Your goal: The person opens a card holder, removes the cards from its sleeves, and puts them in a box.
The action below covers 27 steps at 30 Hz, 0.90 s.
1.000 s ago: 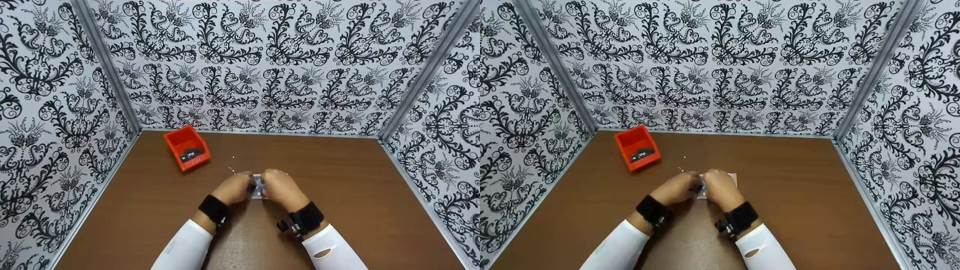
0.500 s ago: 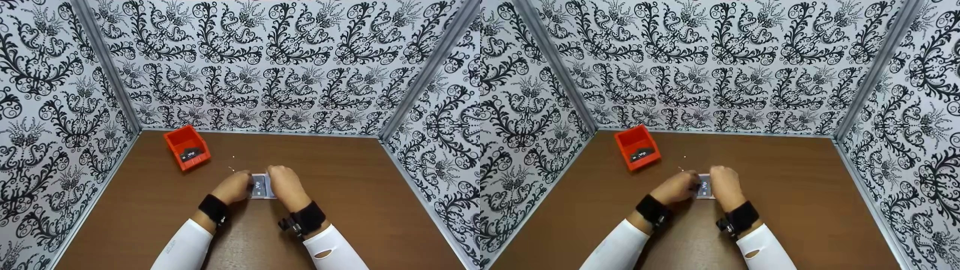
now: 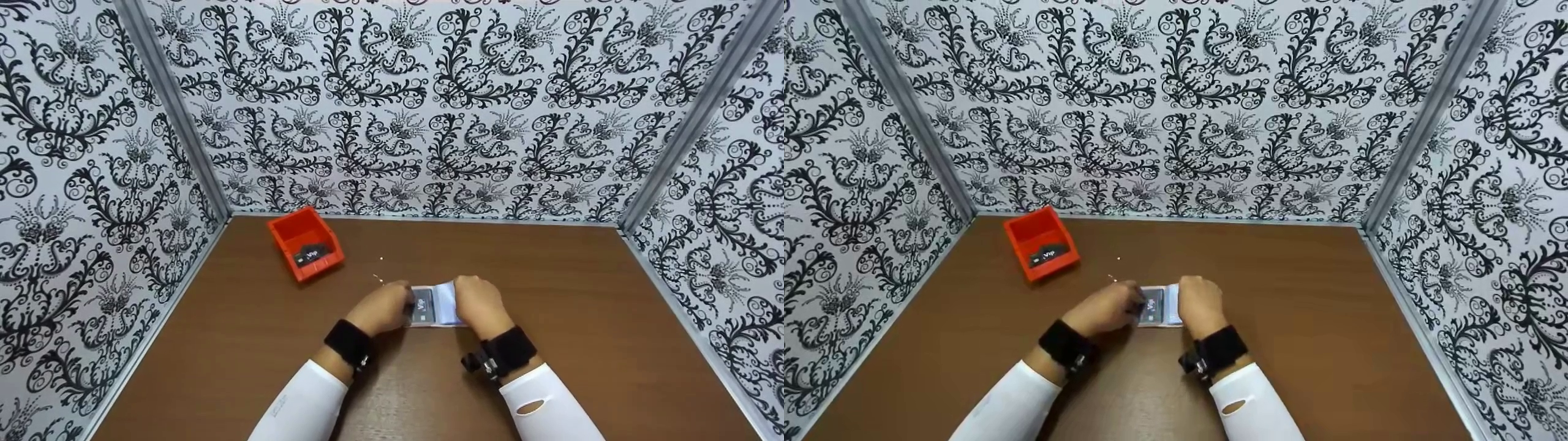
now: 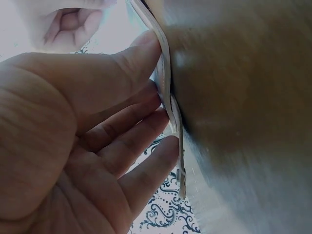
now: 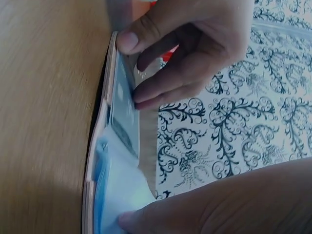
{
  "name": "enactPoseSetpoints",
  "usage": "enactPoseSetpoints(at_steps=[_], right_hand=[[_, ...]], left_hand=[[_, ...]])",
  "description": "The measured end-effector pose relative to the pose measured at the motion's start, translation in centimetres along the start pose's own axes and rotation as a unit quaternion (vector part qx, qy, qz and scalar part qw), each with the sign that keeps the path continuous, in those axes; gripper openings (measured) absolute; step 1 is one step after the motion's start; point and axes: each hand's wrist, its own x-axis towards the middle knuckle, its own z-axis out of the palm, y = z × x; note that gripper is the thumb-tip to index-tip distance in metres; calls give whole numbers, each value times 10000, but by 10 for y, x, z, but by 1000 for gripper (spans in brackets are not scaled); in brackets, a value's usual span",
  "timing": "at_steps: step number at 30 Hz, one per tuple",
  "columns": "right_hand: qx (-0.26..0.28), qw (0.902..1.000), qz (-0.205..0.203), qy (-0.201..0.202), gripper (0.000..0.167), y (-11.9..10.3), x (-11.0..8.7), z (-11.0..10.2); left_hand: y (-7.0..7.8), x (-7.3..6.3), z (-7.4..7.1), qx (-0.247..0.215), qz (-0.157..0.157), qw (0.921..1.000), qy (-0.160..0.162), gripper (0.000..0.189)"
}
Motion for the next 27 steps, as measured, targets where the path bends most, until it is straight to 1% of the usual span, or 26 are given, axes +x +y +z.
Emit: enactPoseSetpoints(at_steps=[4, 8, 11, 13, 16, 18, 20, 22, 23, 27], right_hand=[[73, 9992, 182, -344, 10, 8, 5, 0], [123, 9986, 246, -454, 6, 12, 7, -2], [118, 9993, 159, -312, 3, 11, 8, -4], [226, 9995, 61, -195, 4, 9, 9, -7], [753, 9971, -128, -63, 11, 2, 9, -12], [1293, 9910, -328, -78, 13, -3, 9, -13], [1783, 9826, -493, -175, 14, -8, 10, -11], [2117, 9749, -630, -292, 11, -9, 11, -7], [2232, 9719, -635, -386, 10, -9, 12, -5], [2726, 9578, -365, -841, 8, -3, 13, 5]], left_hand=[[0, 0, -1, 95, 6, 9999, -57, 16], [1, 0, -1, 130, -83, 9998, -102, 15], [3, -1, -2, 131, -114, 9998, -108, 14], [4, -1, -2, 128, -141, 9997, -121, 14], [5, -1, -2, 83, -222, 9996, -119, 16], [6, 0, -2, 50, -285, 9995, -131, 16], [6, 0, -2, 27, -312, 9994, -141, 16], [6, 0, -2, 15, -321, 9994, -160, 16], [6, 0, -3, 17, -306, 9994, -163, 17], [6, 0, -4, 53, -236, 9996, -171, 12]])
